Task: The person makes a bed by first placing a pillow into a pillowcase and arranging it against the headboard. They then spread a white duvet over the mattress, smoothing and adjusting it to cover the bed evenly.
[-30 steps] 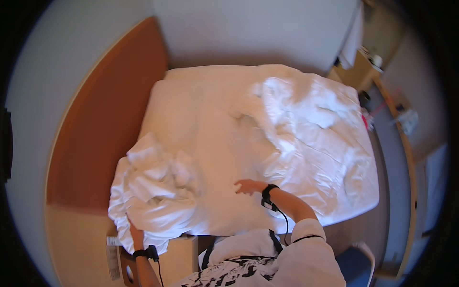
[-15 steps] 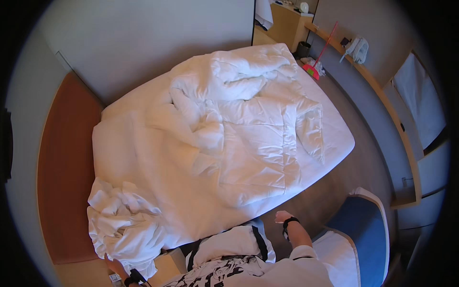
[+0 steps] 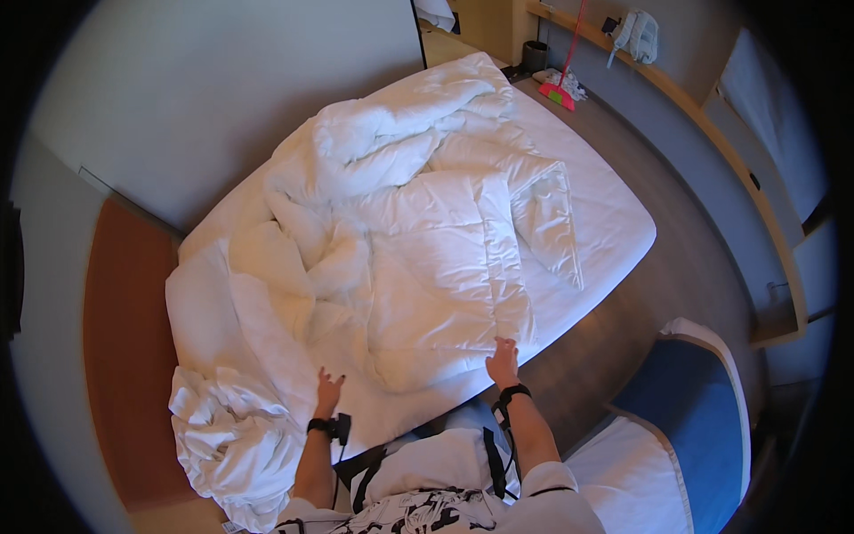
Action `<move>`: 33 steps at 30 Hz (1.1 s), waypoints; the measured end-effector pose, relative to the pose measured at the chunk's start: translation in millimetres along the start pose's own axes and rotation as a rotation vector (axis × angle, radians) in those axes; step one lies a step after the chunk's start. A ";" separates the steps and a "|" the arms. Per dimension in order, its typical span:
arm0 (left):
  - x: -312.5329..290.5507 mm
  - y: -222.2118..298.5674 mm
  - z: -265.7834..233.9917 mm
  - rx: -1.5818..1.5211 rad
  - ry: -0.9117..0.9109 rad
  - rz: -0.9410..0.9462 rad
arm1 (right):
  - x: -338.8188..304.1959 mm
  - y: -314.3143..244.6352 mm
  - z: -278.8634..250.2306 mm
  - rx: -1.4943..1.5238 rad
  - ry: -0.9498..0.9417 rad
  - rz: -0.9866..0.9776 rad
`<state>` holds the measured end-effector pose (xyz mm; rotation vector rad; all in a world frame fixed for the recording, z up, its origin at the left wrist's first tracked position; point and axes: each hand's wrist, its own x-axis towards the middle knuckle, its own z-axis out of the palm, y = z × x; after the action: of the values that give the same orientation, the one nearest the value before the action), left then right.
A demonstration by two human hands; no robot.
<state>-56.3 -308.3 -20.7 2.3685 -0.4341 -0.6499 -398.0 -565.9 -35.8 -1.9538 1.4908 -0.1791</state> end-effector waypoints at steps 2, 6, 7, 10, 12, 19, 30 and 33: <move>5.6 9.3 33.3 0.027 -0.087 -0.086 | 3.0 8.3 -14.6 0.057 0.075 0.109; 7.6 32.2 70.7 -0.003 -0.318 -0.005 | 12.5 70.7 -15.8 0.076 0.117 0.213; 5.1 39.5 73.4 0.051 -0.316 0.048 | 16.3 90.7 -14.3 0.136 0.106 0.226; -0.1 37.9 57.8 0.132 -0.318 0.108 | 17.8 97.9 -14.8 0.196 0.057 0.258; -1.1 24.7 46.2 0.210 -0.360 0.169 | 25.8 116.9 11.8 0.293 0.163 0.220; -0.2 13.1 16.9 -0.077 -0.168 0.065 | 62.0 81.0 35.7 0.500 -0.138 0.457; 14.5 -21.5 71.6 0.016 -0.345 -0.238 | -100.6 -42.0 112.1 0.575 -0.720 0.024; 40.9 -38.9 74.8 -0.022 -0.369 -0.218 | -124.1 -63.3 141.4 0.469 -0.826 0.118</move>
<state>-58.3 -334.6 -110.5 2.2945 -0.3223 -1.1966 -320.8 -387.0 -73.9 -1.3031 0.8965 0.2826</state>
